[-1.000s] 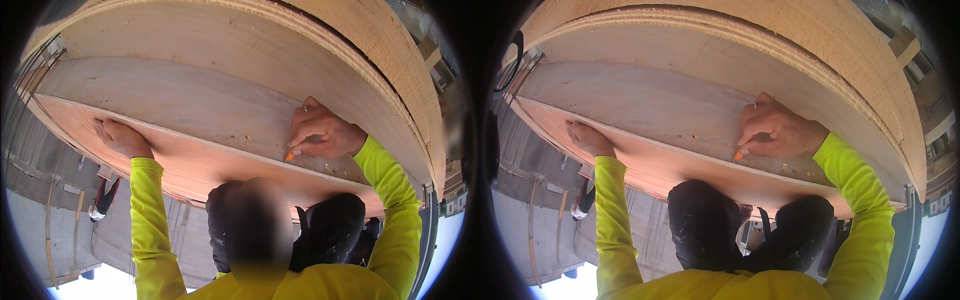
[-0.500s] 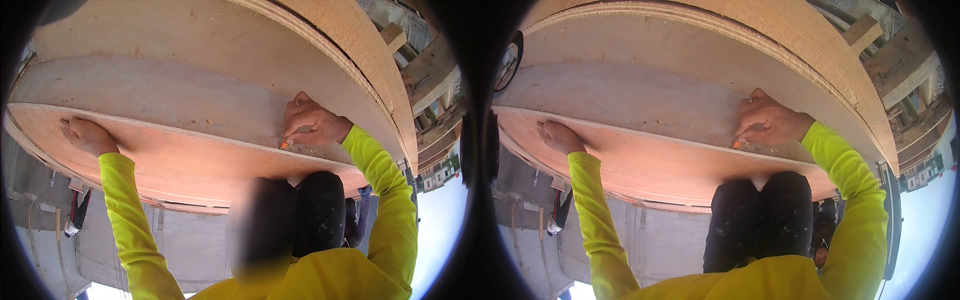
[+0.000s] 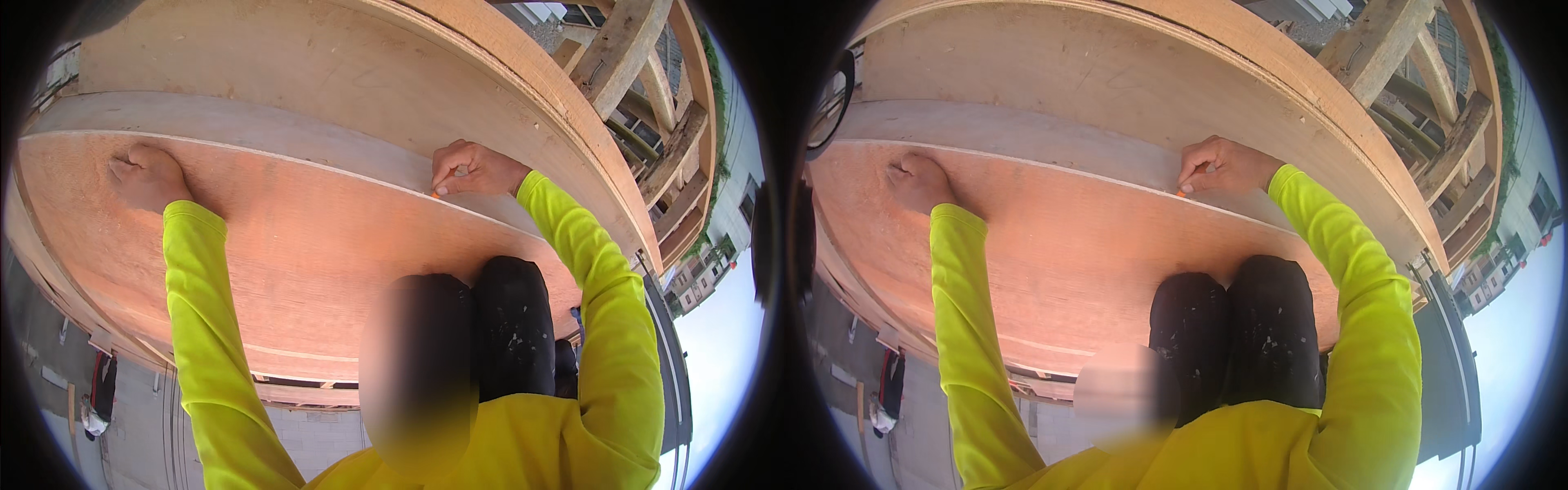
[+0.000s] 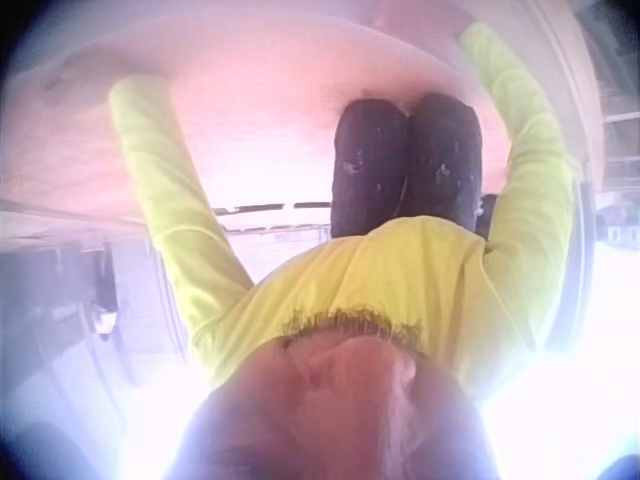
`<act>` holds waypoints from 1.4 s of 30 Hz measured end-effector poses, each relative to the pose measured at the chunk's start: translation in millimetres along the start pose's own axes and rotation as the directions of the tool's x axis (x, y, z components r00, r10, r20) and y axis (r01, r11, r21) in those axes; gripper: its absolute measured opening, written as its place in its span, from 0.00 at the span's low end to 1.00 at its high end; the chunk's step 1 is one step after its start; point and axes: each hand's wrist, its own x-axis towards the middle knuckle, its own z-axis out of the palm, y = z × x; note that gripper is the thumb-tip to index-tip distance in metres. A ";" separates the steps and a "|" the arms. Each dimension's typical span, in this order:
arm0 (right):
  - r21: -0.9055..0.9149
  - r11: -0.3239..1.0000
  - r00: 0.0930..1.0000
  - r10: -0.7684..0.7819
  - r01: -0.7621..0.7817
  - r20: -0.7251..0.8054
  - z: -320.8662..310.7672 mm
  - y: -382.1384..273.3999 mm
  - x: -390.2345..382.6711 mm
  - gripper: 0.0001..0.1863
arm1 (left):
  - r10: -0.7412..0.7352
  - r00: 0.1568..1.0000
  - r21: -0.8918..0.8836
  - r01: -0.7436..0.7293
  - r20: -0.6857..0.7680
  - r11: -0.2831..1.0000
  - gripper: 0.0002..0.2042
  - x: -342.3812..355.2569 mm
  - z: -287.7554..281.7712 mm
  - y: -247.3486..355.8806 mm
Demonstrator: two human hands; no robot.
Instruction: The person installs plywood sheets onto a roof frame, using a hammer to drive nails and a pencil to mark cut lines. They position and secure multiple sheets, occasionally moving around the roof and using a hand saw to trim pieces.
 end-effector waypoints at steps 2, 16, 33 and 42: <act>-0.026 0.999 0.999 0.031 -0.031 -0.010 6.3 -8.6 -7.1 0.06 | 0.065 0.992 0.075 -0.057 -0.105 0.996 0.25 -2.4 7.7 -7.8; 0.044 0.993 0.993 -0.106 0.108 -0.044 3.7 21.9 1.2 0.07 | 0.160 0.666 -0.147 -0.075 0.729 0.986 0.61 -237.7 -110.7 113.0; 0.134 0.844 0.846 -0.530 0.520 0.054 -15.0 105.2 -59.6 0.07 | 0.179 0.560 -0.104 -0.164 0.808 0.981 0.69 -273.9 -109.0 113.2; 0.107 0.821 0.825 -0.565 0.560 0.020 -14.8 126.4 -75.1 0.06 | 0.134 0.495 -0.119 -0.062 0.859 0.991 0.70 -272.5 -100.3 125.0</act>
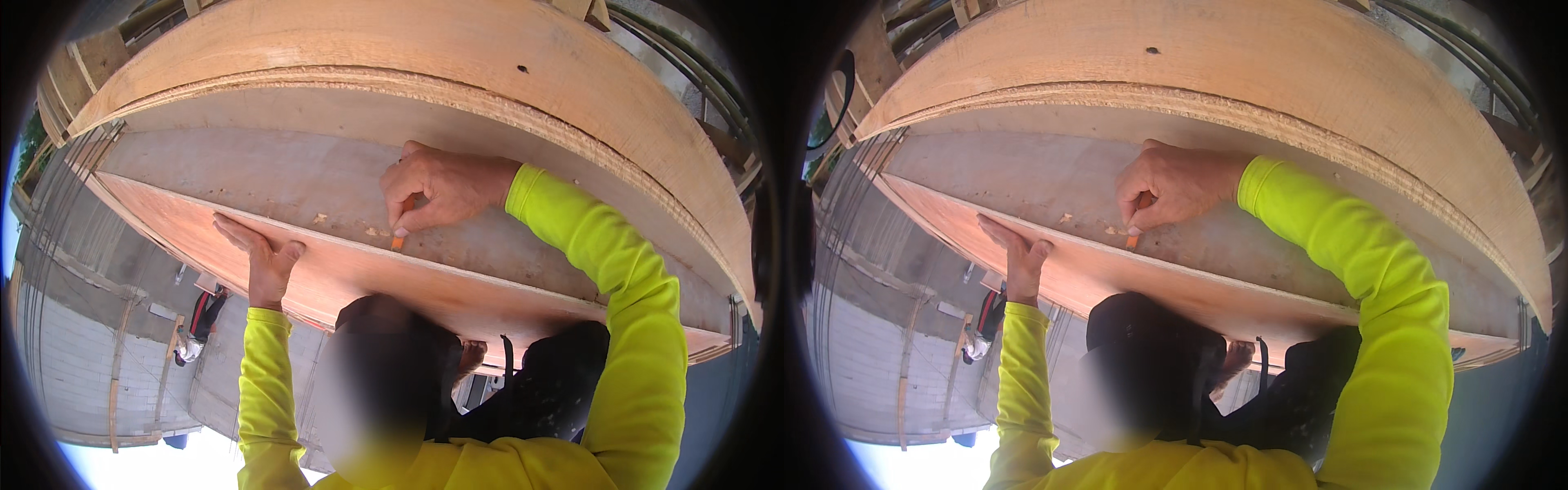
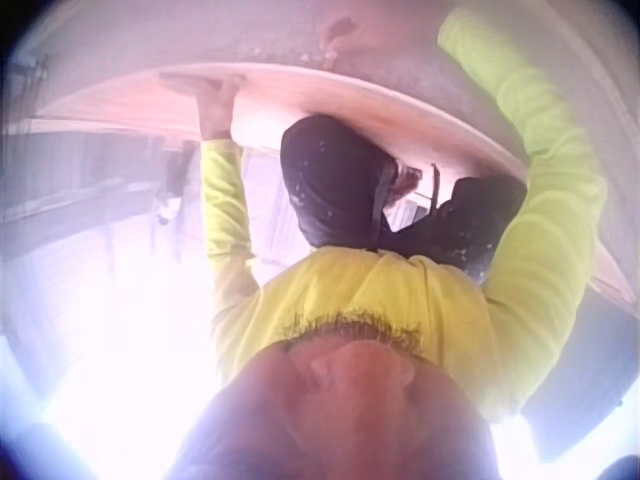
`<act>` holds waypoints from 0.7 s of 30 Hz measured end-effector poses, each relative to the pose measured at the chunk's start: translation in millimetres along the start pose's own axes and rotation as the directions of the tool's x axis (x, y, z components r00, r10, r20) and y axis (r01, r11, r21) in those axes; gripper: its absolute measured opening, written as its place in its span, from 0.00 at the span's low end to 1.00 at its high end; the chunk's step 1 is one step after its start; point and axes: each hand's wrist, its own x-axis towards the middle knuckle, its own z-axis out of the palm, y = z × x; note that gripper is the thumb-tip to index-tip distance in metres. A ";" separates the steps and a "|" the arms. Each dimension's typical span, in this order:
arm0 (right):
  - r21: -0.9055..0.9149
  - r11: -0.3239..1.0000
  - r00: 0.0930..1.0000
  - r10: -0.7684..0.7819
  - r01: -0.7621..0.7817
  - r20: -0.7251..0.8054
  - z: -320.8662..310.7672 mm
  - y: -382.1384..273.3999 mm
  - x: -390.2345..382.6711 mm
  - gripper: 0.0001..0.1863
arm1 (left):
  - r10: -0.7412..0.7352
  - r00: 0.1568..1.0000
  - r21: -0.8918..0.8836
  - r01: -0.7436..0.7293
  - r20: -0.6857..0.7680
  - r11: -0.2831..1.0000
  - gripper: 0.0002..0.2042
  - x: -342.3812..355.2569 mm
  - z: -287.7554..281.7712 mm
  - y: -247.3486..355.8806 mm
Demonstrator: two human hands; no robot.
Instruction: The person installs plywood sheets onto a roof frame, using a hammer to drive nails and a pencil to mark cut lines. They position and secure multiple sheets, occasionally moving around the roof and using a hand saw to trim pieces.
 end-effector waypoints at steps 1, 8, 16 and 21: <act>0.014 1.000 0.999 0.023 -0.024 0.035 -2.2 -1.1 -1.8 0.06 | -0.012 1.000 -0.008 0.012 0.012 1.000 0.70 -1.9 -2.0 0.4; -0.034 0.992 0.989 0.126 -0.123 0.080 -8.6 -18.4 -86.1 0.06 | -0.071 0.997 -0.131 0.074 0.033 0.989 0.70 -11.8 -4.0 -4.5; -0.059 0.992 0.990 0.119 -0.115 0.070 -8.9 -16.4 -94.9 0.04 | -0.044 0.998 -0.077 0.048 0.048 0.996 0.70 -6.9 -5.4 -20.2; -0.063 0.955 0.945 0.296 -0.290 0.136 -22.1 -47.3 -160.8 0.02 | -0.021 1.000 -0.043 0.021 0.012 0.999 0.70 -7.6 -8.0 -22.4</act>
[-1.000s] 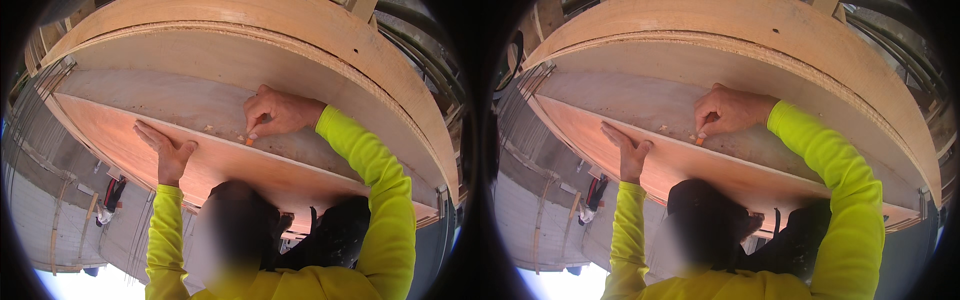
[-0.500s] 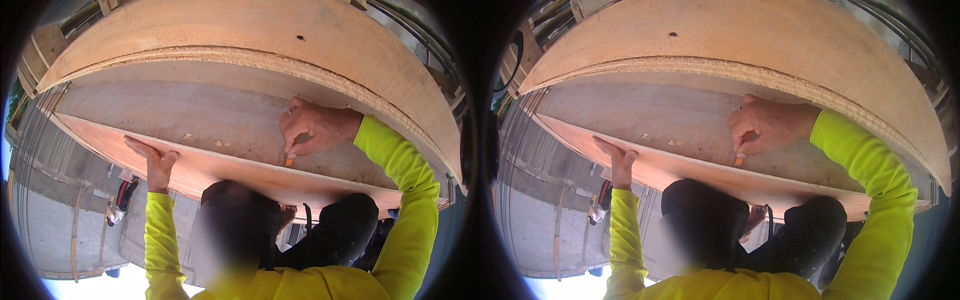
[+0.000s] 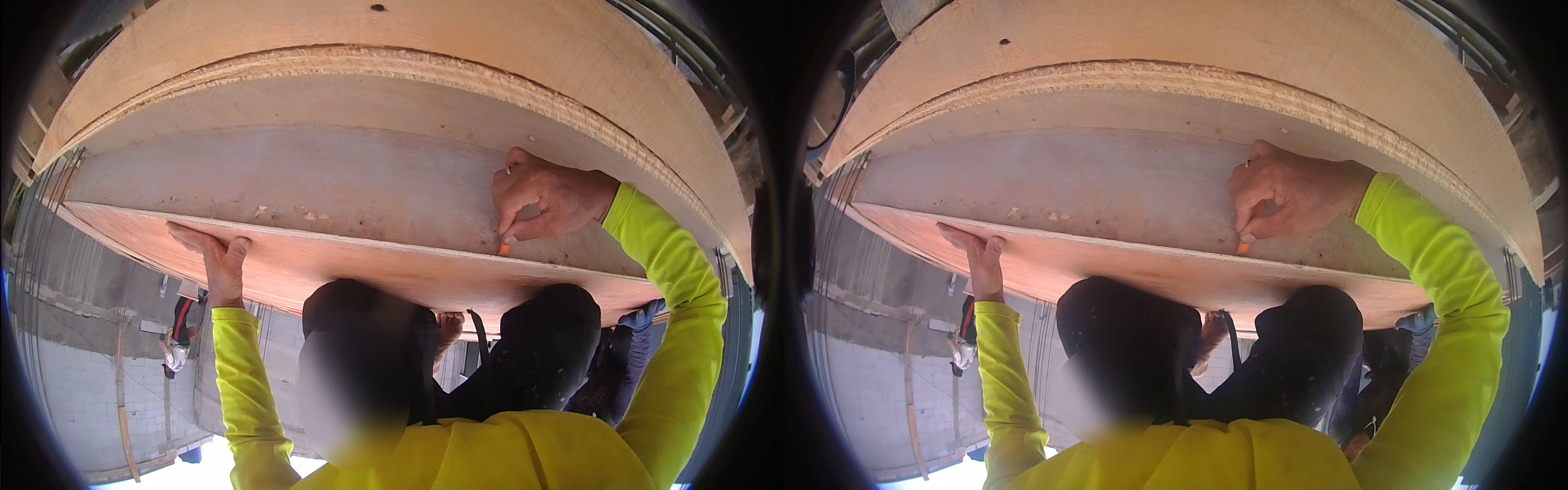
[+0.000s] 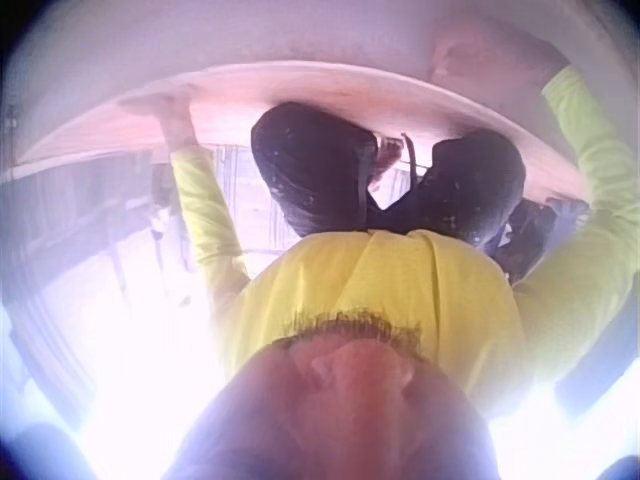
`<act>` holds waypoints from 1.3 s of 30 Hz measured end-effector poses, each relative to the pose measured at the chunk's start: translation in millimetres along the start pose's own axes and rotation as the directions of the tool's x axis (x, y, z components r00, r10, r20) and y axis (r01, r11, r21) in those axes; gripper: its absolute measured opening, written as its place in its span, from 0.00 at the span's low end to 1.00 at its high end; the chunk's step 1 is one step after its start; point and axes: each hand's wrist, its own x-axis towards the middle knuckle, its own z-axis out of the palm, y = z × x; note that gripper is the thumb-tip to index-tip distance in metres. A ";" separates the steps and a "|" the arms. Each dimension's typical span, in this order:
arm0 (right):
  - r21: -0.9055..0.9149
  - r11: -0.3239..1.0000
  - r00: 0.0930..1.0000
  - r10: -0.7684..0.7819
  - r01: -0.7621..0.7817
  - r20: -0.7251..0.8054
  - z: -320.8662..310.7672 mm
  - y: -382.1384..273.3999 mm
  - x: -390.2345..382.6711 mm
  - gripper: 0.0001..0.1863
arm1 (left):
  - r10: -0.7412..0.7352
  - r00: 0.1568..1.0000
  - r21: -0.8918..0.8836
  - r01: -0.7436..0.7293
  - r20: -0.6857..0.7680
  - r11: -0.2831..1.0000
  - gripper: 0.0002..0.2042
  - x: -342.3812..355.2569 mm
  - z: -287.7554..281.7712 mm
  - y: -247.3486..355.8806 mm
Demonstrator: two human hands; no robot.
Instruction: The person installs plywood sheets onto a roof frame, using a hammer to drive nails and a pencil to mark cut lines. They position and secure multiple sheets, occasionally moving around the roof and using a hand saw to trim pieces.
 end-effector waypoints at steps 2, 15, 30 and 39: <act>-0.005 0.998 0.998 0.062 -0.062 -0.019 -3.6 -2.1 -4.0 0.02 | 0.015 0.999 0.023 -0.014 -0.037 1.000 0.70 1.1 1.8 -8.7; -0.081 0.964 0.962 0.242 -0.253 -0.129 13.4 -33.2 -13.9 0.06 | 0.009 0.970 0.113 0.018 -0.241 0.993 0.66 3.5 18.7 5.2; 0.010 0.878 0.868 0.474 -0.478 -0.150 17.1 -56.0 -9.8 0.07 | -0.019 0.947 0.148 0.069 -0.319 0.987 0.62 -8.5 28.1 30.8; -0.027 0.985 0.980 0.167 -0.171 -0.109 19.5 -21.8 -4.0 0.06 | 0.049 0.996 0.025 -0.047 -0.078 0.999 0.69 -140.7 182.2 130.8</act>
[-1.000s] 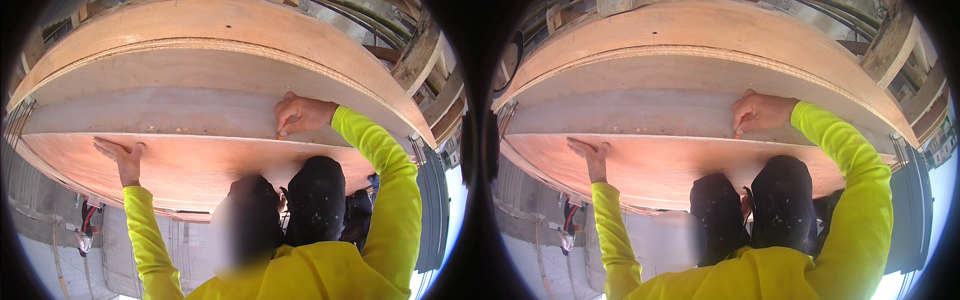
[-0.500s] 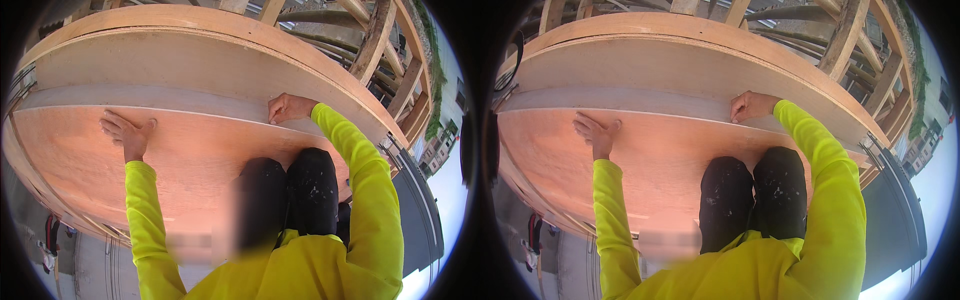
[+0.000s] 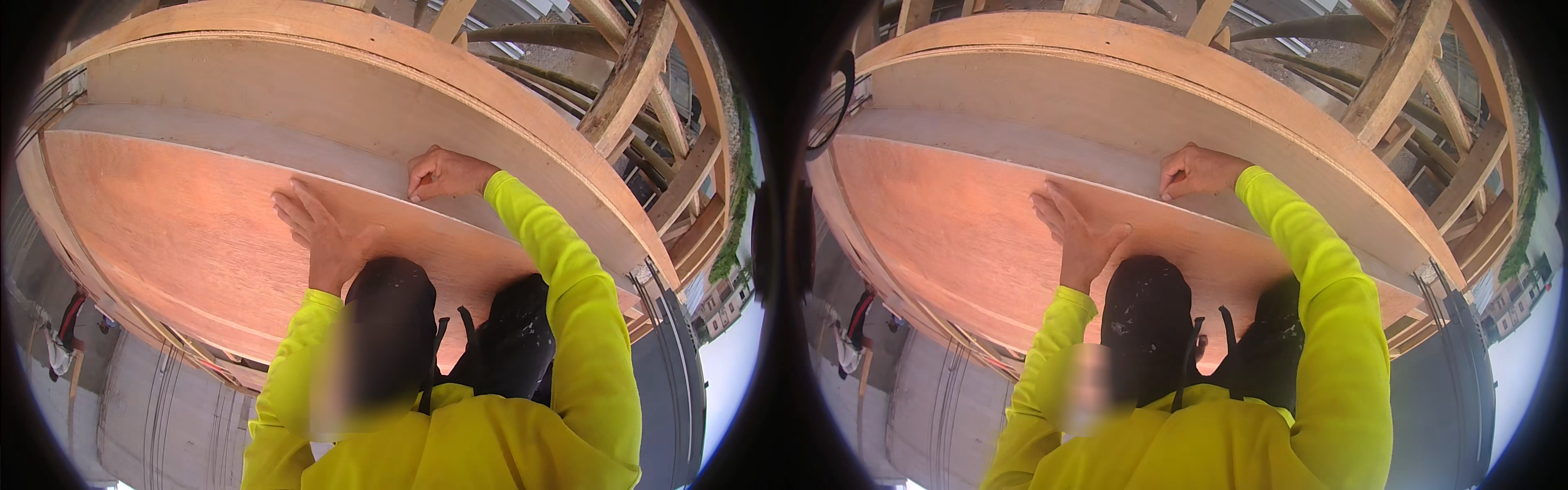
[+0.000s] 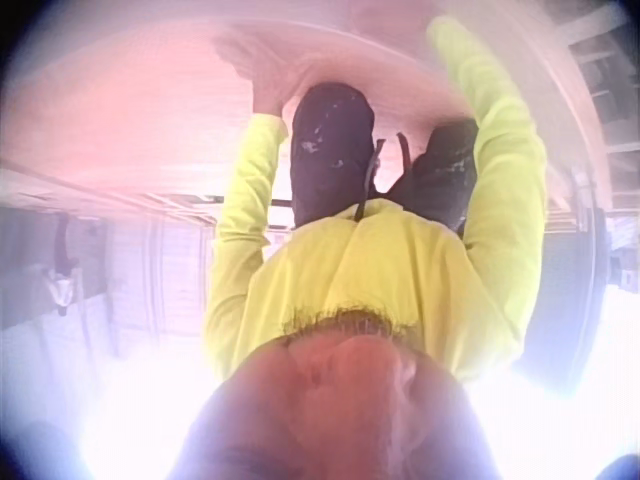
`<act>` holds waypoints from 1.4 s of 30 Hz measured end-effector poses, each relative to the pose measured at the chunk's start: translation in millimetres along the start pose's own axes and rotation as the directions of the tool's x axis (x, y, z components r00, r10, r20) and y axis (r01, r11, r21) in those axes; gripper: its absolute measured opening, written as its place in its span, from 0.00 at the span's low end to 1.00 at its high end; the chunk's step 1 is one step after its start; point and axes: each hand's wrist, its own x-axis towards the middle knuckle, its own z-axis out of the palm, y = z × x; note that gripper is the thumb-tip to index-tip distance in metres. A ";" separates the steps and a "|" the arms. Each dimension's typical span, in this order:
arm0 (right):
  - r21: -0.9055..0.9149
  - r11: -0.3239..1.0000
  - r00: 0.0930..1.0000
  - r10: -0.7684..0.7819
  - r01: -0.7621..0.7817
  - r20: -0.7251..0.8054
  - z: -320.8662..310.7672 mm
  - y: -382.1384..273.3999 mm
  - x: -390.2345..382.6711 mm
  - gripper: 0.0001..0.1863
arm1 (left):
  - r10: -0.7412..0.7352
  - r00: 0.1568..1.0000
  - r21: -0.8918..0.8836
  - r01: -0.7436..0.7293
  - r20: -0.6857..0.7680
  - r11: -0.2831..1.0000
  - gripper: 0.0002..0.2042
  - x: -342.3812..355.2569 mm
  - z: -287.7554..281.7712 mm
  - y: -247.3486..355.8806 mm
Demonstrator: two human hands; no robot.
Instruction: The person installs plywood sheets onto a roof frame, using a hammer to drive nails and a pencil to mark cut lines. They position and secure multiple sheets, occasionally moving around the roof and using a hand saw to trim pieces.
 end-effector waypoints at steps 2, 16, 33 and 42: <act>-0.012 0.997 0.997 -0.083 0.083 -0.010 -5.0 3.4 4.7 0.06 | -0.156 0.984 0.094 0.164 -0.082 0.982 0.70 8.7 28.4 25.1; -0.100 0.988 0.993 -0.116 0.119 0.038 -15.9 79.7 -174.3 0.05 | -0.096 0.992 0.106 0.104 -0.080 0.989 0.67 5.5 35.8 10.0; -0.015 0.991 0.990 0.135 -0.135 -0.042 -11.8 100.8 -273.1 0.03 | -0.077 0.994 0.108 0.085 -0.080 0.990 0.64 12.1 37.5 0.7; -0.378 0.688 0.347 -0.192 -0.619 -0.918 83.7 92.0 -360.7 0.05 | -0.113 0.980 0.167 0.140 -0.161 0.976 0.61 14.0 45.6 -6.5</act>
